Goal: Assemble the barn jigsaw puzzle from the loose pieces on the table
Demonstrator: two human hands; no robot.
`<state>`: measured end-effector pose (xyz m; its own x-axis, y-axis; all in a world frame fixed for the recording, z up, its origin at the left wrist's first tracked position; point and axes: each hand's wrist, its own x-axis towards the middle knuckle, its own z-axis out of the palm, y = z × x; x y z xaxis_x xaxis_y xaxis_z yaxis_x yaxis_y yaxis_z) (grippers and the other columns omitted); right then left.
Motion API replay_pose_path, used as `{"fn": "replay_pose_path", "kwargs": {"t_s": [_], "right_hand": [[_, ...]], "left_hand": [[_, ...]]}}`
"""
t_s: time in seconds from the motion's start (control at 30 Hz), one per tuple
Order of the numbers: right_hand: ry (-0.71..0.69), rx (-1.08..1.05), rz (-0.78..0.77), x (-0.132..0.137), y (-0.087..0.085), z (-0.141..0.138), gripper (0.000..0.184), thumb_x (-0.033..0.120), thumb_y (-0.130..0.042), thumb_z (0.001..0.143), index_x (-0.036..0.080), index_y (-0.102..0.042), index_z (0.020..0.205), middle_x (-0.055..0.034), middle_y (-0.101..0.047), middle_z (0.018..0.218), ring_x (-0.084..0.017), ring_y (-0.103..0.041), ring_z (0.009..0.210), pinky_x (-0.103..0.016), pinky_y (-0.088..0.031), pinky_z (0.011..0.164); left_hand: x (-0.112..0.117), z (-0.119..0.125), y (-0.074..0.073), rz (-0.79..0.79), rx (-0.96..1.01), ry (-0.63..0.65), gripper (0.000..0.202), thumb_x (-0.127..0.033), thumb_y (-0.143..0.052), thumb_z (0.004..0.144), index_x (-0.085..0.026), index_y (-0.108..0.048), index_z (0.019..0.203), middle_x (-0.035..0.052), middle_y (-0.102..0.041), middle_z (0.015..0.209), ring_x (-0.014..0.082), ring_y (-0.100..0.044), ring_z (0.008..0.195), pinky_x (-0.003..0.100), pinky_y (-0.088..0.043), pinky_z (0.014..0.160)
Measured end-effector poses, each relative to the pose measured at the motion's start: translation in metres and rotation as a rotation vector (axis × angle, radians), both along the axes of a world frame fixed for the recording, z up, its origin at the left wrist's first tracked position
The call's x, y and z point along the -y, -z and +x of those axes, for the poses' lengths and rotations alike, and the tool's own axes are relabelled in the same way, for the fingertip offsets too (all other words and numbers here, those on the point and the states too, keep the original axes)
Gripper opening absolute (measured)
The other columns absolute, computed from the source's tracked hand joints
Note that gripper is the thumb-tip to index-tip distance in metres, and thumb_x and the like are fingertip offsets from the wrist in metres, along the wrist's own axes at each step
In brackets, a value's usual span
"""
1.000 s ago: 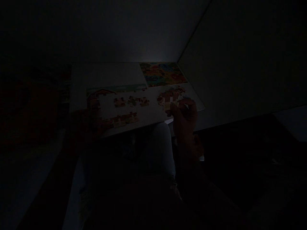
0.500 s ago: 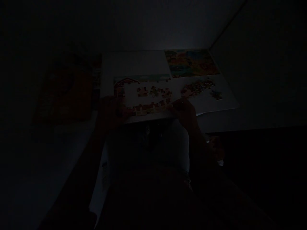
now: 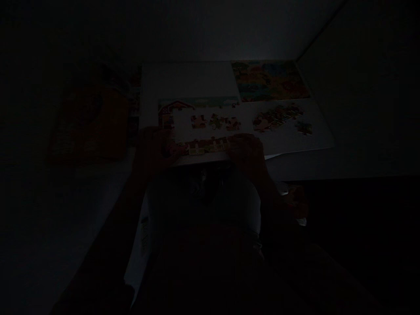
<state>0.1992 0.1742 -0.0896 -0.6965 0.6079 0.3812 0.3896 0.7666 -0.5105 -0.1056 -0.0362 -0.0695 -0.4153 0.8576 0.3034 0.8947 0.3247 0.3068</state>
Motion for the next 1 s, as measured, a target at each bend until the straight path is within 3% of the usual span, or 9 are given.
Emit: {"fn": "replay_pose_path", "kwargs": {"t_s": [0.2, 0.77, 0.87, 1.0], "right_hand": [[-0.083, 0.185, 0.059, 0.021, 0.001, 0.001, 0.053, 0.052, -0.062, 0.114, 0.037, -0.064, 0.165, -0.0101, -0.064, 0.171, -0.039, -0.055, 0.158, -0.064, -0.042, 0.130], [-0.111, 0.252, 0.101, 0.032, 0.000, -0.002, 0.063, 0.057, -0.062, 0.114, 0.038, -0.055, 0.173, -0.0112, -0.058, 0.176, -0.040, -0.052, 0.160, -0.063, -0.040, 0.129], [-0.117, 0.253, 0.103, 0.023, -0.001, -0.003, 0.059, 0.055, -0.062, 0.113, 0.036, -0.060, 0.169, -0.0118, -0.060, 0.174, -0.040, -0.053, 0.157, -0.062, -0.042, 0.127], [-0.034, 0.189, 0.098, -0.024, -0.001, -0.011, 0.051, 0.050, -0.059, 0.114, 0.033, -0.067, 0.161, -0.0142, -0.067, 0.163, -0.039, -0.060, 0.149, -0.061, -0.045, 0.124]], "left_hand": [[0.000, 0.000, -0.002, -0.020, 0.023, 0.002, 0.079, -0.080, -0.072, 0.096, -0.029, -0.060, 0.154, 0.0183, -0.062, 0.153, 0.0473, -0.054, 0.151, 0.068, -0.042, 0.128], [-0.001, 0.000, 0.000, -0.005, 0.022, -0.007, 0.079, -0.078, -0.073, 0.095, -0.026, -0.062, 0.154, 0.0202, -0.064, 0.154, 0.0475, -0.055, 0.151, 0.067, -0.042, 0.128], [-0.002, -0.001, 0.000, -0.007, 0.020, 0.005, 0.076, -0.073, -0.074, 0.096, -0.027, -0.062, 0.156, 0.0193, -0.064, 0.158, 0.0469, -0.055, 0.153, 0.067, -0.042, 0.129], [-0.002, -0.004, -0.001, -0.006, 0.033, 0.087, 0.074, -0.066, -0.073, 0.099, -0.029, -0.059, 0.161, 0.0159, -0.059, 0.170, 0.0428, -0.051, 0.161, 0.064, -0.039, 0.135]]}}
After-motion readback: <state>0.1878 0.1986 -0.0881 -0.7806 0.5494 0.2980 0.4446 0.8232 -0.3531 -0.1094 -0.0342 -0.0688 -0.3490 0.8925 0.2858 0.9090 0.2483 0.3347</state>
